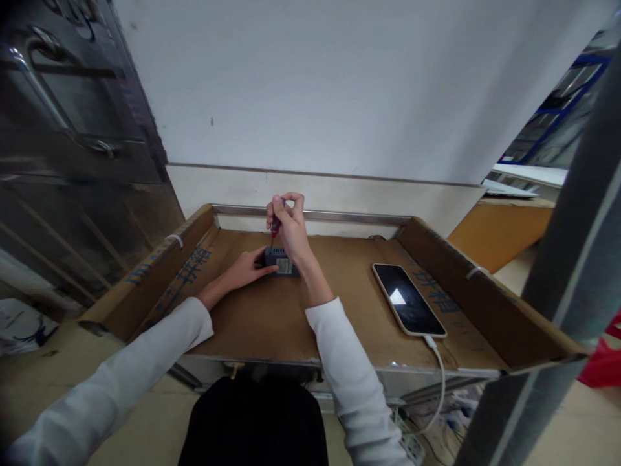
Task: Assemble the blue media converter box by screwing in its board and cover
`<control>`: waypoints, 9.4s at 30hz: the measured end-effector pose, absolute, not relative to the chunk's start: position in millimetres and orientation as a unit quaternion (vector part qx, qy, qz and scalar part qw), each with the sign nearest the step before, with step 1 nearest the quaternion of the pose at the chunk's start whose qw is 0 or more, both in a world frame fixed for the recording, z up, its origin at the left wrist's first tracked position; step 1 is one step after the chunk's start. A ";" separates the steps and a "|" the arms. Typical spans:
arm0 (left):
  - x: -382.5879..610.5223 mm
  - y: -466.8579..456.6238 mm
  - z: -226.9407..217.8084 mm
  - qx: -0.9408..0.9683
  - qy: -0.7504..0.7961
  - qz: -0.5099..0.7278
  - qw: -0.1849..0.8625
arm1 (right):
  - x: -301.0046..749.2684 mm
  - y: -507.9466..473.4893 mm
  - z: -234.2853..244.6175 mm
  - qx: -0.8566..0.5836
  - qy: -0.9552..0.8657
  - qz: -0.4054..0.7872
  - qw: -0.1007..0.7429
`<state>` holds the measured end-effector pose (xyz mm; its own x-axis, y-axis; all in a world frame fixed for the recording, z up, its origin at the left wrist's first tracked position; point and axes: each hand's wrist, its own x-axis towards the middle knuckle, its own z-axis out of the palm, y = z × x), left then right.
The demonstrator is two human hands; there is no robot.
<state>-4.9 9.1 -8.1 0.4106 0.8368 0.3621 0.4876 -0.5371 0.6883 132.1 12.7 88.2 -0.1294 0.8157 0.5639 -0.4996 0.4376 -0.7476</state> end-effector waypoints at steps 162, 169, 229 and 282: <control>-7.6 0.3 0.7 0.783 0.372 0.476 0.144 | 132.8 15.6 82.4 -0.158 -0.535 0.527 0.641; -7.1 -1.7 1.5 0.784 0.378 0.474 0.134 | 137.0 19.6 81.8 -0.152 -0.536 0.506 0.658; -6.0 -3.7 -2.0 0.788 0.360 0.487 0.112 | 140.2 20.7 86.0 -0.165 -0.489 0.549 0.657; -27.2 6.9 8.3 0.704 0.705 0.068 -0.042 | 176.4 26.9 90.6 -0.259 -0.454 0.392 0.757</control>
